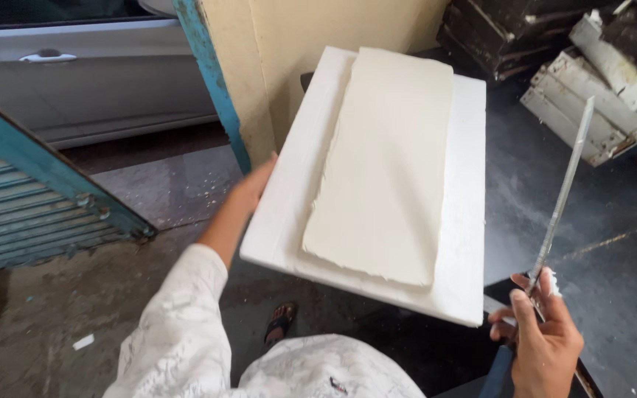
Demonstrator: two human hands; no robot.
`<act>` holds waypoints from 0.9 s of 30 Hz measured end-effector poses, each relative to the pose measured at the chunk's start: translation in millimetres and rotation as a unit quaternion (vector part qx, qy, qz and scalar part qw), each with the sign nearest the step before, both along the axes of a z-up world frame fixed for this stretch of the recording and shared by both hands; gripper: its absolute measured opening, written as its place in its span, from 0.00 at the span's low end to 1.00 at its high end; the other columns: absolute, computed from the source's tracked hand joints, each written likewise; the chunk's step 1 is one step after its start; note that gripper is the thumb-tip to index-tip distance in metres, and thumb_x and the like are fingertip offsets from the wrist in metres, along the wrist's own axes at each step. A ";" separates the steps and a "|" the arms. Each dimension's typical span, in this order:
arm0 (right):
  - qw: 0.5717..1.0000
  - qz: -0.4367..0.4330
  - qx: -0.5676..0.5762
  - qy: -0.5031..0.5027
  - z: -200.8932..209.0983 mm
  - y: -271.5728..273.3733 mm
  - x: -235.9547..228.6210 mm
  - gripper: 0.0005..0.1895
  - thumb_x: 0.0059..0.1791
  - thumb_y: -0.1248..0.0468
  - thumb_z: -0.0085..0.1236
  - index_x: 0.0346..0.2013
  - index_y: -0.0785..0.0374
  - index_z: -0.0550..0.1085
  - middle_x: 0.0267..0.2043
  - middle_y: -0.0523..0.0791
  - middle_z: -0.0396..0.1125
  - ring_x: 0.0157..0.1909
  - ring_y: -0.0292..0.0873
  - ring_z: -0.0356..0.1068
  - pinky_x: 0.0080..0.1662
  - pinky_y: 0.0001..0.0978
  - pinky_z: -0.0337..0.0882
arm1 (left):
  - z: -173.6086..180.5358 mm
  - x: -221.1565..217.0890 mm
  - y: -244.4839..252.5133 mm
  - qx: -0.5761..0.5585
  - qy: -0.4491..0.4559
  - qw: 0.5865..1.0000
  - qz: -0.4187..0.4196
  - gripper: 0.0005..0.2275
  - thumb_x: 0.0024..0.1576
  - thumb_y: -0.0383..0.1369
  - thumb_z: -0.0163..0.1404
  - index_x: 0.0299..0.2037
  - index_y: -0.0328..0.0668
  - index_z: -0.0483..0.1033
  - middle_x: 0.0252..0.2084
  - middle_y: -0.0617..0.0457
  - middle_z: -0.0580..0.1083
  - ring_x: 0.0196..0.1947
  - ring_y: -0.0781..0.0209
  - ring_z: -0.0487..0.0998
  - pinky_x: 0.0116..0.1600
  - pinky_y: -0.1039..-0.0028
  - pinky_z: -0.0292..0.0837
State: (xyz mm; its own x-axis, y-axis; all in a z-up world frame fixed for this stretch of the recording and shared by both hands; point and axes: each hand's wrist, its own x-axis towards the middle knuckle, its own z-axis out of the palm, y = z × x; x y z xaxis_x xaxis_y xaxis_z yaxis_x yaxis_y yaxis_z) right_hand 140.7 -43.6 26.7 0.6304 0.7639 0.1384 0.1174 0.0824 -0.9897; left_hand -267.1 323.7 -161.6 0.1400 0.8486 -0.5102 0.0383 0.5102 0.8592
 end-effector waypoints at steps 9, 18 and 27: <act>0.987 -0.081 -0.096 -0.098 8.0 58.7 -49.8 0.24 0.48 0.77 0.56 0.59 0.74 0.67 0.45 0.52 0.69 0.27 0.34 0.64 0.24 0.25 0.61 | -22.3 125.5 -112.4 -0.061 -0.128 0.982 0.128 0.35 0.55 0.53 0.53 0.63 0.28 0.65 0.59 0.31 0.74 0.52 0.41 0.78 0.51 0.54 0.79; 0.767 -0.088 -0.163 -0.614 52.3 137.8 -85.0 0.09 0.58 0.66 0.65 0.47 0.71 0.77 0.40 0.50 0.71 0.30 0.39 0.71 0.32 0.29 0.71 | 16.6 145.4 -171.9 -0.089 -0.134 0.930 -0.330 0.49 0.55 0.63 0.46 0.74 0.31 0.38 0.52 0.38 0.73 0.49 0.52 0.76 0.50 0.58 0.74; 0.592 0.065 -0.075 -0.800 40.8 230.8 -69.1 0.06 0.59 0.62 0.63 0.43 0.59 0.83 0.42 0.47 0.75 0.28 0.36 0.71 0.25 0.24 0.68 | 41.2 98.1 -113.8 0.106 -0.079 0.976 -0.172 0.46 0.53 0.50 0.56 0.73 0.31 0.42 0.46 0.42 0.79 0.45 0.55 0.81 0.51 0.68 0.78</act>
State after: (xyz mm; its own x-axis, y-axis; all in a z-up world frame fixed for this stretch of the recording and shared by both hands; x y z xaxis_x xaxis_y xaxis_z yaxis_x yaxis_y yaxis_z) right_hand 71.6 187.2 67.6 -0.2800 0.8710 0.4036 0.9170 0.1182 0.3810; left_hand -169.0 209.9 -120.4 0.4988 0.8211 -0.2776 0.0346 0.3011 0.9530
